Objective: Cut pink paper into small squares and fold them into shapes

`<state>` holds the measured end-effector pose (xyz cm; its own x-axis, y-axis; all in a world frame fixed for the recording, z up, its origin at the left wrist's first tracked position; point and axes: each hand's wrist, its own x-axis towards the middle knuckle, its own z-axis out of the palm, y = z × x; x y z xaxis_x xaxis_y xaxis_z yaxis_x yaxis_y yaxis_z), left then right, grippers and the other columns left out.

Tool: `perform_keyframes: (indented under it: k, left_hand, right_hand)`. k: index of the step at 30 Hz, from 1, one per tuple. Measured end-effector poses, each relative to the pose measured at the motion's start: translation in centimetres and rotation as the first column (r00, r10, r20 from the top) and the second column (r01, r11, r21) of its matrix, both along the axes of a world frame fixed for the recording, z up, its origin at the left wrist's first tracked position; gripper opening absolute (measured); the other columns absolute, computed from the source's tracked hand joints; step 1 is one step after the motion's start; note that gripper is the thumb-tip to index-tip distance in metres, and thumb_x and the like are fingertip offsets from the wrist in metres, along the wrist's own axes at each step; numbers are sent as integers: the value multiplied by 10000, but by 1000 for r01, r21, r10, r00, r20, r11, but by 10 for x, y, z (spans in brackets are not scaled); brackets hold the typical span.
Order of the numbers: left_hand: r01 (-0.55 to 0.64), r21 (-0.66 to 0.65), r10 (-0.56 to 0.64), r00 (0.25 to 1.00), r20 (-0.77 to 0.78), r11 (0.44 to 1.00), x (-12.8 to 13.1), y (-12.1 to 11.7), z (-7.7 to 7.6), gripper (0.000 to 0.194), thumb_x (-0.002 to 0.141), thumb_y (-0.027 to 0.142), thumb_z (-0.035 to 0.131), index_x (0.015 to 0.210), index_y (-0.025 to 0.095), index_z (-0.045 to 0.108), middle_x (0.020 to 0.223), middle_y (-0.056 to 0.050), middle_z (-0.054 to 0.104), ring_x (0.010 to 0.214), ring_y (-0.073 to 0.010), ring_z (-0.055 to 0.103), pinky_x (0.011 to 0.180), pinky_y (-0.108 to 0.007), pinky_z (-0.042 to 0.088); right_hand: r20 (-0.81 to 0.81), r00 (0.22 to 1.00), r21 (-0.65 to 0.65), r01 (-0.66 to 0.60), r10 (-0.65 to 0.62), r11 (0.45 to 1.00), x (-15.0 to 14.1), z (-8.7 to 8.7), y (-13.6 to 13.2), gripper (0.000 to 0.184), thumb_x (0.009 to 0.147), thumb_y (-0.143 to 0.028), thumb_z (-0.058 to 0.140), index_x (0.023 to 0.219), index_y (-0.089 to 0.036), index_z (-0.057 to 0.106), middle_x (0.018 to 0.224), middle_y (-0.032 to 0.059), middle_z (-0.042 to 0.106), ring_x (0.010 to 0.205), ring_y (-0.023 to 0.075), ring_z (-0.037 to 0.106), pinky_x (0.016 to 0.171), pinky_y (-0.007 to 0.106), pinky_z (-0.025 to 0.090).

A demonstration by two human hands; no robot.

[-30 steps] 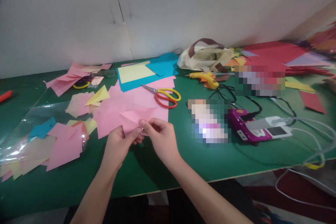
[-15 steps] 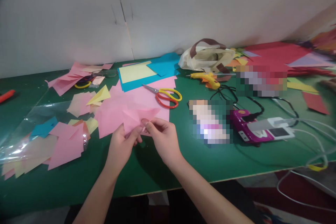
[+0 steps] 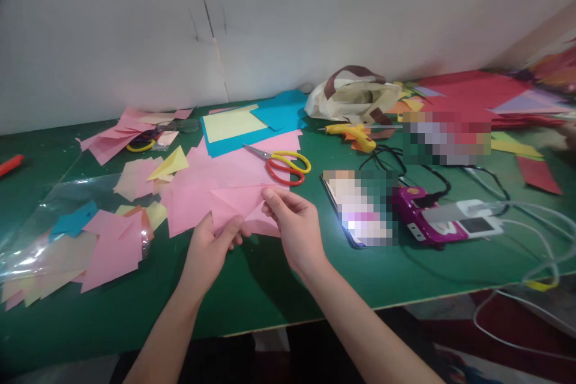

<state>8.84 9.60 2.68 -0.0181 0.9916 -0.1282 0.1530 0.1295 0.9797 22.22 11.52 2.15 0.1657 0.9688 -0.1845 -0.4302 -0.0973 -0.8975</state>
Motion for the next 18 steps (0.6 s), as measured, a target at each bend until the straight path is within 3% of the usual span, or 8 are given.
perform_keyframes:
  k: [3, 5, 9, 13, 15, 18]
  left_hand:
    - [0, -7, 0, 995, 98, 1000, 0, 1, -2, 230, 817, 351, 560, 898, 139, 593, 768, -66, 694, 608, -136, 591, 525, -232, 463]
    - [-5, -25, 8, 989, 146, 1000, 0, 1, -3, 221, 801, 340, 580, 881, 134, 592, 738, -64, 690, 598, -140, 602, 519, -235, 475]
    - [-4, -81, 18, 984, 179, 997, 0, 1, -2, 186, 785, 327, 590, 789, 144, 559, 617, -22, 647, 499, -108, 548, 468, -214, 453]
    - [-20, -113, 34, 992, 123, 993, -2, 1, 2, 199, 799, 344, 572, 799, 147, 550, 587, 7, 603, 428, -67, 432, 405, -179, 368]
    - [-25, -95, 34, 996, 86, 995, -2, 1, 3, 220, 824, 364, 544, 852, 146, 558, 573, 20, 582, 415, -58, 381, 397, -174, 333]
    - [-17, -36, 18, 999, 27, 999, -1, 1, 0, 234, 854, 369, 501, 918, 151, 553, 581, 22, 584, 435, -70, 389, 420, -183, 348]
  right_hand:
    - [42, 989, -28, -139, 140, 990, -1, -1, -2, 227, 638, -373, 761, 621, -165, 670, 560, -24, 541, 551, 84, 456, 563, 230, 408]
    - [69, 986, -34, -148, 150, 988, -2, -1, -2, 255, 645, -388, 751, 591, -160, 650, 539, -25, 524, 533, 83, 442, 537, 229, 396]
    - [49, 997, -3, 59, -59, 998, 10, 3, 8, 243, 621, -391, 761, 651, -169, 666, 553, -34, 500, 504, 69, 412, 471, 211, 357]
    - [-32, 953, 59, 303, -302, 951, 35, 6, 18, 229, 615, -382, 766, 671, -193, 648, 622, -35, 516, 504, 54, 407, 455, 197, 352]
    - [61, 929, 147, 354, -366, 924, 39, 5, 18, 192, 645, -363, 751, 654, -199, 652, 629, -25, 529, 538, 70, 439, 498, 213, 386]
    - [376, 888, 249, 177, -264, 952, 33, 4, 11, 152, 751, -369, 661, 756, -220, 691, 710, 11, 602, 632, 123, 519, 584, 271, 442]
